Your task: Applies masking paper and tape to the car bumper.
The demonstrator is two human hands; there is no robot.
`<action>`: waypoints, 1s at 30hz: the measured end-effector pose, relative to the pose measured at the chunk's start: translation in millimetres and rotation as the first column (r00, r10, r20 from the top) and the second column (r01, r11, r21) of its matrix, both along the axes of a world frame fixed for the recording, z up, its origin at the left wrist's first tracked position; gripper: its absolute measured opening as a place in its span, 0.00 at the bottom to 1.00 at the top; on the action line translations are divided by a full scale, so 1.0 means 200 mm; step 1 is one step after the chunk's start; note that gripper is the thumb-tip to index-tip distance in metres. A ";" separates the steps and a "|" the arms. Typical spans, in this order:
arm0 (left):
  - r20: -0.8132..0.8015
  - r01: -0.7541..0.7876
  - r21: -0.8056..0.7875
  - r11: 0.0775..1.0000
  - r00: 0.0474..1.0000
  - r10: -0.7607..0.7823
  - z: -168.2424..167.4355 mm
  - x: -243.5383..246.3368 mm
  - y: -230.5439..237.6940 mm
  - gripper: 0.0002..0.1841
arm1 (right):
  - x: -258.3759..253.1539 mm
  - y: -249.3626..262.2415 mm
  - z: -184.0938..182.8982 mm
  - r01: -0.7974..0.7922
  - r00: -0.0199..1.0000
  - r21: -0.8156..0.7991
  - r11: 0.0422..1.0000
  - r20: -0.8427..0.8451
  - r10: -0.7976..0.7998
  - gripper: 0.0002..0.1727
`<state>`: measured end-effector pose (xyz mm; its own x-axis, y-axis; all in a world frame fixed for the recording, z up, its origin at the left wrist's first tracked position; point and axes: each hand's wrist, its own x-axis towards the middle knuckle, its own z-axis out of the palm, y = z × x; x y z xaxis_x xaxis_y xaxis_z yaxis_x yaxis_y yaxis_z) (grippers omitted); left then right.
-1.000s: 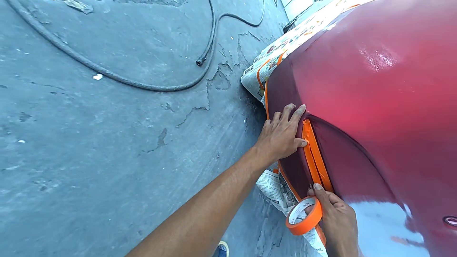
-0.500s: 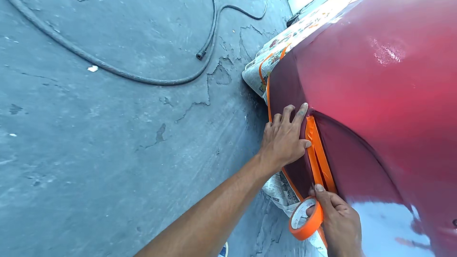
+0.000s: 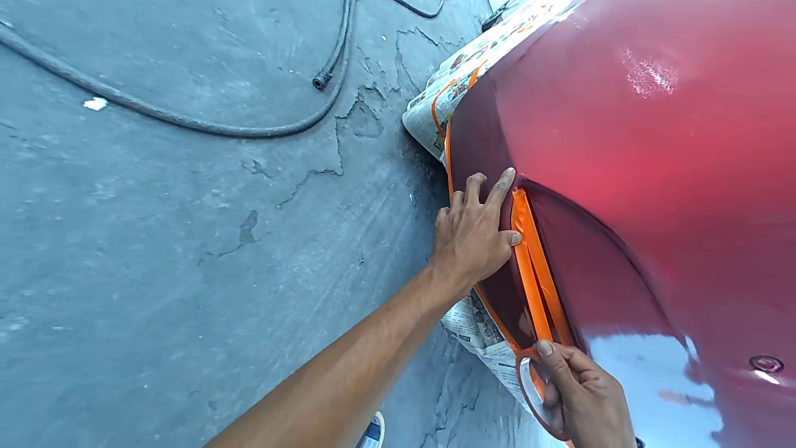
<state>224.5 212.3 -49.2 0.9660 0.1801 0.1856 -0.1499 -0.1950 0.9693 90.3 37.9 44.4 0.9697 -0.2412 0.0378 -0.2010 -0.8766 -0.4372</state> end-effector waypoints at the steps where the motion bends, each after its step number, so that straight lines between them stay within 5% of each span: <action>1: 0.005 -0.005 0.002 1.000 1.000 0.005 0.00 0.00 0.00 0.46 | 0.01 0.01 -0.01 0.038 0.999 -0.031 0.999 0.023 -0.037 0.12; 17: 0.053 -0.096 -0.078 0.992 0.993 0.101 -0.06 -0.05 -0.12 0.39 | 0.06 0.01 -0.11 0.155 0.971 -0.317 0.936 0.225 -0.084 0.18; 30: 0.043 -0.007 -0.099 0.995 0.999 0.011 -0.06 -0.15 -0.18 0.54 | 0.09 0.08 -0.10 0.235 0.970 -0.598 0.767 0.189 -0.150 0.22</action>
<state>193.9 176.1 -61.0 0.9556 0.2082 0.2084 -0.1910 -0.1006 0.9764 108.6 53.0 23.7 0.8822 -0.3069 0.3571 -0.3770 -0.9148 0.1451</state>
